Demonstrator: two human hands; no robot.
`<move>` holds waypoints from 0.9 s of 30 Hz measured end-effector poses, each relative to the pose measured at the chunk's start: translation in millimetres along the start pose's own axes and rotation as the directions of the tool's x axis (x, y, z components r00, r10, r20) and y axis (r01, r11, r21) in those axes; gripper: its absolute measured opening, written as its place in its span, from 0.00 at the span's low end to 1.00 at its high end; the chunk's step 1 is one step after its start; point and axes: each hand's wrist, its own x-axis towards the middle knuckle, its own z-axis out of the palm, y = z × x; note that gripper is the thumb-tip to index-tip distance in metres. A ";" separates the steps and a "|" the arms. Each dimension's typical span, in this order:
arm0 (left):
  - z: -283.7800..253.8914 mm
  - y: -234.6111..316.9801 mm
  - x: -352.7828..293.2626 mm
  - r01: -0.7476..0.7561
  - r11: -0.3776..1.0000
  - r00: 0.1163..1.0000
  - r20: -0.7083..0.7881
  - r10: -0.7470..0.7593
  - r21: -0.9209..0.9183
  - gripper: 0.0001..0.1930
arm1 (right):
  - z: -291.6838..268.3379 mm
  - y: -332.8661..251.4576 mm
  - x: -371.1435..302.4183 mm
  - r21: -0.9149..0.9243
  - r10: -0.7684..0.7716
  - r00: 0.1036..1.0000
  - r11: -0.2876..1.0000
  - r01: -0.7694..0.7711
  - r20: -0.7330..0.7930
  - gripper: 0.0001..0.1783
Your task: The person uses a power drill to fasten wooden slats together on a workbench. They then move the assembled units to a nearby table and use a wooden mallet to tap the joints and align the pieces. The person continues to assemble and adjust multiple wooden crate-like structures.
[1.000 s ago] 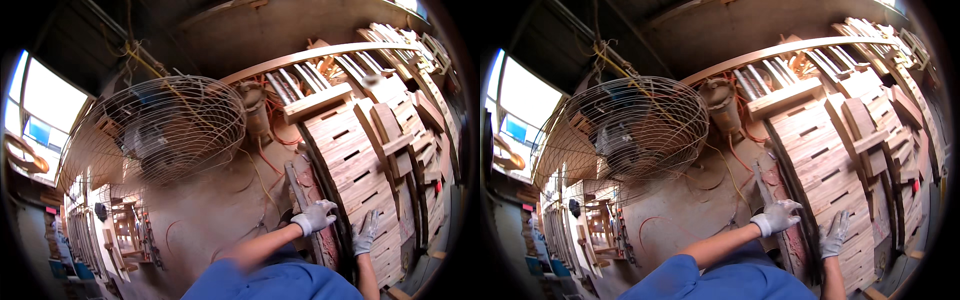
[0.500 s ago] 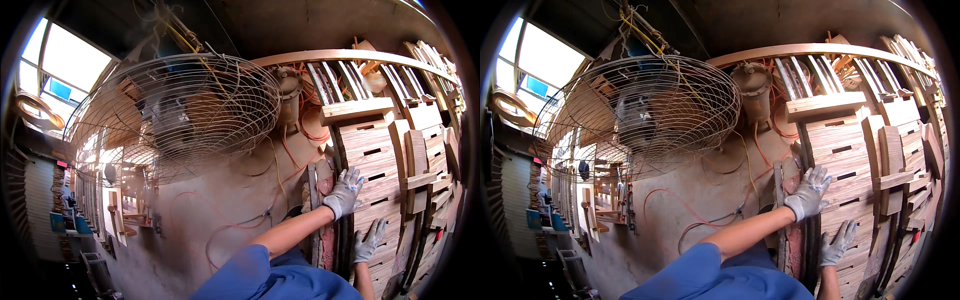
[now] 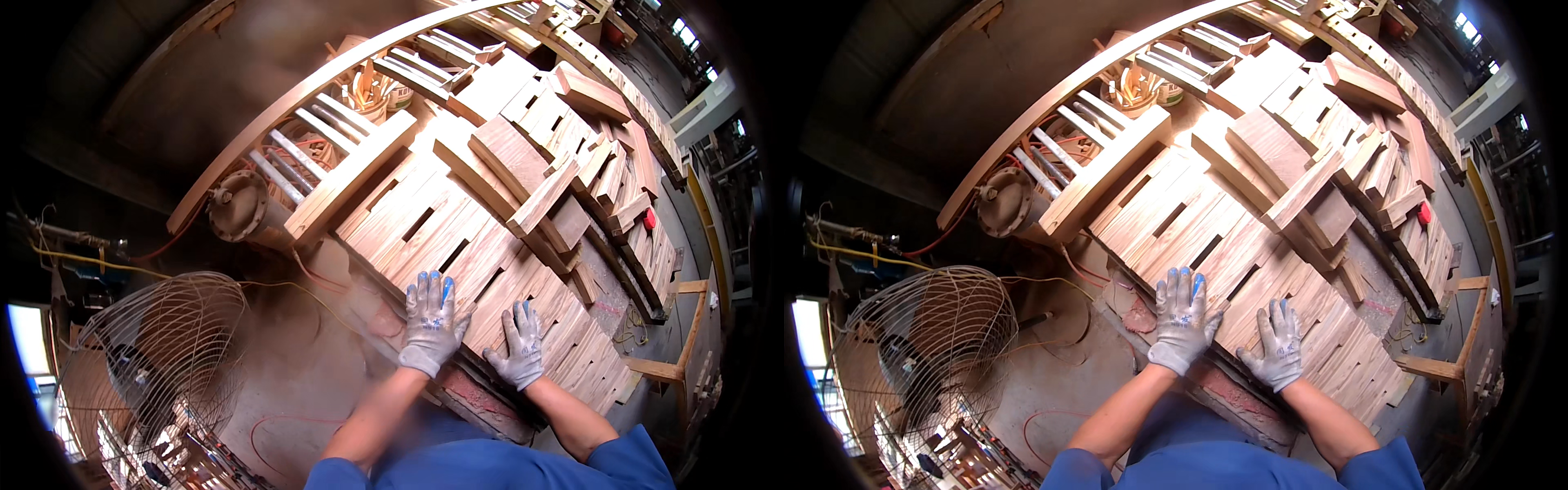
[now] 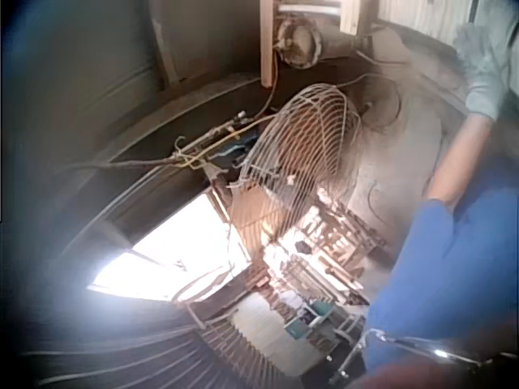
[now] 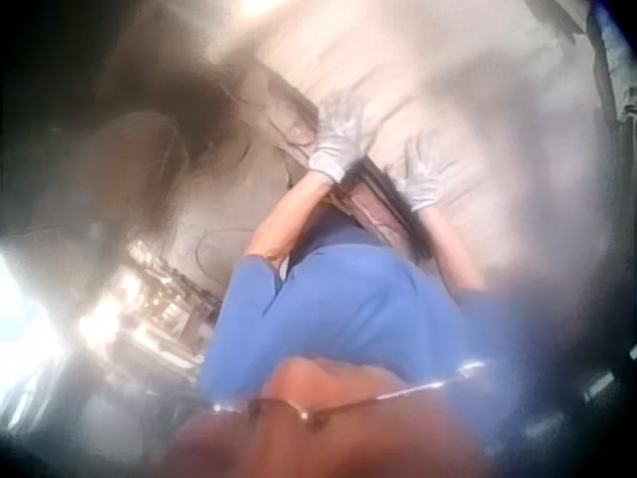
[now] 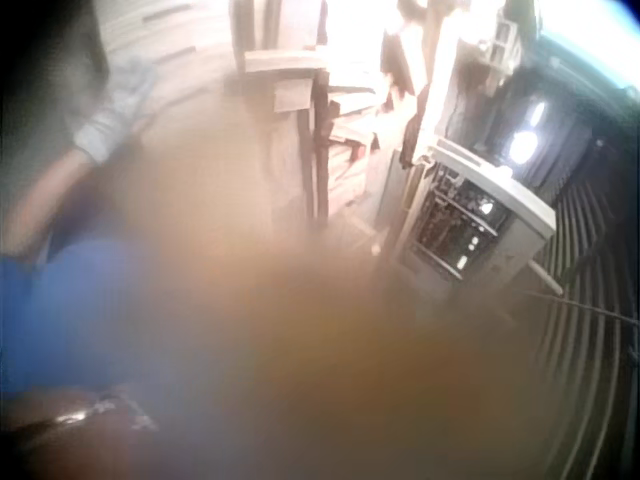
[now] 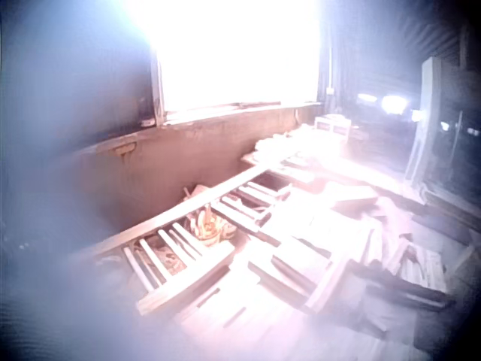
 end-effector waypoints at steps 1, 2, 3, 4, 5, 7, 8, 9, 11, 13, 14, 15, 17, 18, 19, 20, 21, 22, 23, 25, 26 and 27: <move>1.2 -2.4 -1.0 -0.005 1.000 1.000 -0.003 0.005 -0.006 0.43 | 1.6 -2.4 -0.1 0.004 0.007 1.000 1.000 -0.007 0.004 0.55; 2.3 -2.9 -1.9 -0.013 1.000 1.000 -0.010 0.013 -0.016 0.43 | 2.1 -2.4 -1.0 0.007 0.012 1.000 1.000 -0.012 0.008 0.55; 3.4 -1.6 -2.6 -0.019 0.999 1.000 -0.019 0.018 -0.026 0.43 | 1.4 -0.3 -3.0 0.009 0.014 1.000 1.000 -0.014 0.012 0.56; 2.6 -2.8 -3.4 -0.023 0.999 0.999 -0.029 0.022 -0.030 0.43 | 2.0 -0.5 -3.6 0.015 0.013 1.000 1.000 -0.013 0.014 0.56; 1.8 -3.5 -3.5 -0.015 1.000 1.000 -0.008 0.014 -0.026 0.43 | 1.5 -0.8 -3.1 -0.003 0.016 1.000 1.000 -0.016 0.025 0.57; 1.4 -4.7 -3.2 -0.015 0.999 1.000 -0.016 0.014 -0.043 0.43 | -0.1 -3.6 -1.4 0.009 0.021 0.999 1.000 -0.022 0.029 0.57; 2.7 -5.3 -3.1 -0.015 0.998 1.000 -0.019 0.014 -0.056 0.43 | -0.5 -4.6 -1.1 0.011 0.025 0.999 1.000 -0.026 0.032 0.57; 5.2 -7.4 -3.0 -0.019 0.999 1.000 -0.020 0.018 -0.050 0.44 | 0.6 -5.6 -0.8 -0.012 0.024 0.999 1.000 -0.024 0.024 0.57; 6.0 -9.2 -1.3 -0.026 0.998 1.000 -0.011 0.026 -0.060 0.45 | -1.1 -6.0 1.6 -0.014 0.032 0.999 0.999 -0.031 0.034 0.57; 6.1 -9.7 0.1 -0.032 0.998 0.999 -0.006 0.031 -0.058 0.45 | -4.4 -8.7 4.9 -0.009 0.033 0.999 0.999 -0.032 0.029 0.57; 6.3 -9.4 -0.2 -0.034 0.998 0.999 -0.007 0.034 -0.050 0.45 | -6.9 -10.3 6.8 -0.004 0.030 0.999 1.000 -0.030 0.019 0.57; 6.2 -9.5 -1.5 -0.038 0.998 0.999 -0.006 0.038 -0.042 0.46 | -7.2 -9.8 7.4 -0.001 0.031 0.999 1.000 -0.031 0.021 0.56; 5.7 -8.7 -3.3 -0.026 0.999 1.000 0.006 0.026 -0.045 0.46 | -7.2 -6.3 6.5 0.003 0.037 0.999 0.999 -0.037 0.029 0.55; 5.8 -8.0 -2.9 -0.020 0.999 1.000 0.013 0.020 -0.046 0.46 | -7.4 -4.1 5.4 0.005 0.042 0.998 0.999 -0.043 0.040 0.55; 7.5 -7.0 -4.0 -0.035 0.999 0.999 -0.001 0.035 -0.029 0.47 | -8.0 -5.0 3.7 0.013 0.049 0.999 0.999 -0.049 0.022 0.53; 9.4 -7.3 -3.0 -0.045 0.999 0.999 -0.012 0.045 -0.020 0.47 | -8.5 -5.5 3.5 0.009 0.053 0.998 0.999 -0.053 0.024 0.53; 10.5 -8.4 -2.2 -0.055 0.998 0.998 -0.024 0.055 -0.012 0.47 | -9.0 -5.4 4.6 0.005 0.057 0.998 0.998 -0.057 0.026 0.53; 11.2 -7.8 -3.3 -0.065 0.998 0.997 -0.031 0.064 -0.009 0.47 | -10.7 -5.3 3.9 -0.003 0.066 0.997 0.998 -0.066 0.033 0.53; 9.2 -7.5 -3.3 -0.062 0.998 0.998 -0.021 0.062 0.006 0.46 | -11.1 -5.3 4.5 0.002 0.053 0.998 0.999 -0.053 0.026 0.52; 6.9 -6.7 -3.3 -0.059 0.998 0.998 -0.004 0.059 0.010 0.45 | -13.4 -5.6 5.4 0.017 0.054 0.998 0.998 -0.054 0.023 0.51; 5.8 -6.6 -3.3 -0.060 0.998 0.998 -0.003 0.060 0.019 0.45 | -14.0 -5.6 6.4 0.025 0.049 0.999 0.998 -0.049 0.013 0.51; 5.8 -5.9 -5.7 -0.067 0.997 0.998 -0.012 0.068 0.043 0.45 | -13.8 -6.6 4.5 0.037 0.038 0.999 0.999 -0.038 -0.014 0.50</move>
